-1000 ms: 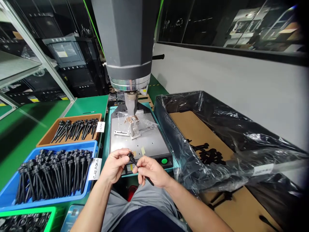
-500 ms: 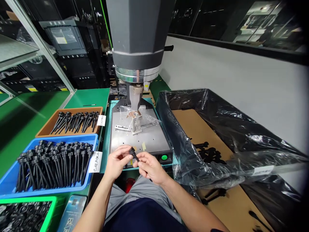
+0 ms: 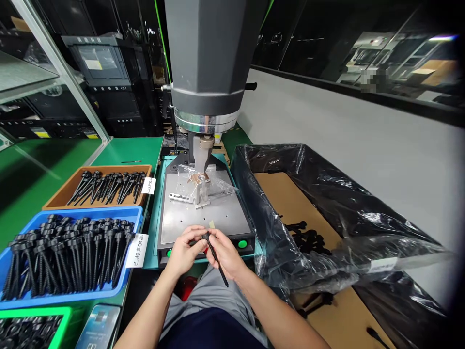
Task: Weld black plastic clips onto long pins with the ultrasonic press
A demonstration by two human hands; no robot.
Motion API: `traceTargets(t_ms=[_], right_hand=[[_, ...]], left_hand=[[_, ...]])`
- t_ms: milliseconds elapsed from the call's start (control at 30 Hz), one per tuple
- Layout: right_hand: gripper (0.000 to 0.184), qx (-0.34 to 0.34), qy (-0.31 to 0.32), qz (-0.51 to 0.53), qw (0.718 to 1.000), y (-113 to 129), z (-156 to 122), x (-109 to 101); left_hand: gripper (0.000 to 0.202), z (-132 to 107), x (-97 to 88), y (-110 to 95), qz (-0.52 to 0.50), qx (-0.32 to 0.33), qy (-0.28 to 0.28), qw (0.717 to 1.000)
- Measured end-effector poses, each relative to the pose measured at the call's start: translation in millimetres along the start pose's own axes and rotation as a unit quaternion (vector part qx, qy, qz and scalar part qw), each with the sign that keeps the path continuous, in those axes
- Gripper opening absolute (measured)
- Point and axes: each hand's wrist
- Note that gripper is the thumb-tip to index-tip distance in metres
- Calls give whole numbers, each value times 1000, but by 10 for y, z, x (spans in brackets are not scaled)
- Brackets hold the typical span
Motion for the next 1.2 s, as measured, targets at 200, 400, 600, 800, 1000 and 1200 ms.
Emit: traceTargets(t_ms=[200, 400, 600, 800, 1000, 1200], right_hand=[[43, 10, -49, 17, 999, 46, 140, -107], [40, 51, -40, 43, 997, 25, 220, -62], [38, 101, -10, 59, 993, -79, 484, 61], [34, 107, 33, 70, 991, -226, 830, 259], [33, -8, 44, 141, 989, -269, 1094, 491], [33, -152, -14, 138, 979, 10, 1229, 588]], left_hand=[[37, 264, 38, 245, -74, -52, -127, 988], [33, 722, 27, 245, -196, -98, -213, 952], [35, 933, 65, 35, -233, -100, -216, 943], [31, 941, 37, -122, -280, -68, -194, 938], [45, 860, 55, -334, -295, -76, -165, 938], [63, 794, 144, -369, -350, -74, -172, 918]])
Point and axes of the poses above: each hand's wrist, its own z-axis towards the middle knuckle, its own x-axis out of the palm, y = z × x, and after that the axes turned 5 degrees about -y, right-handed
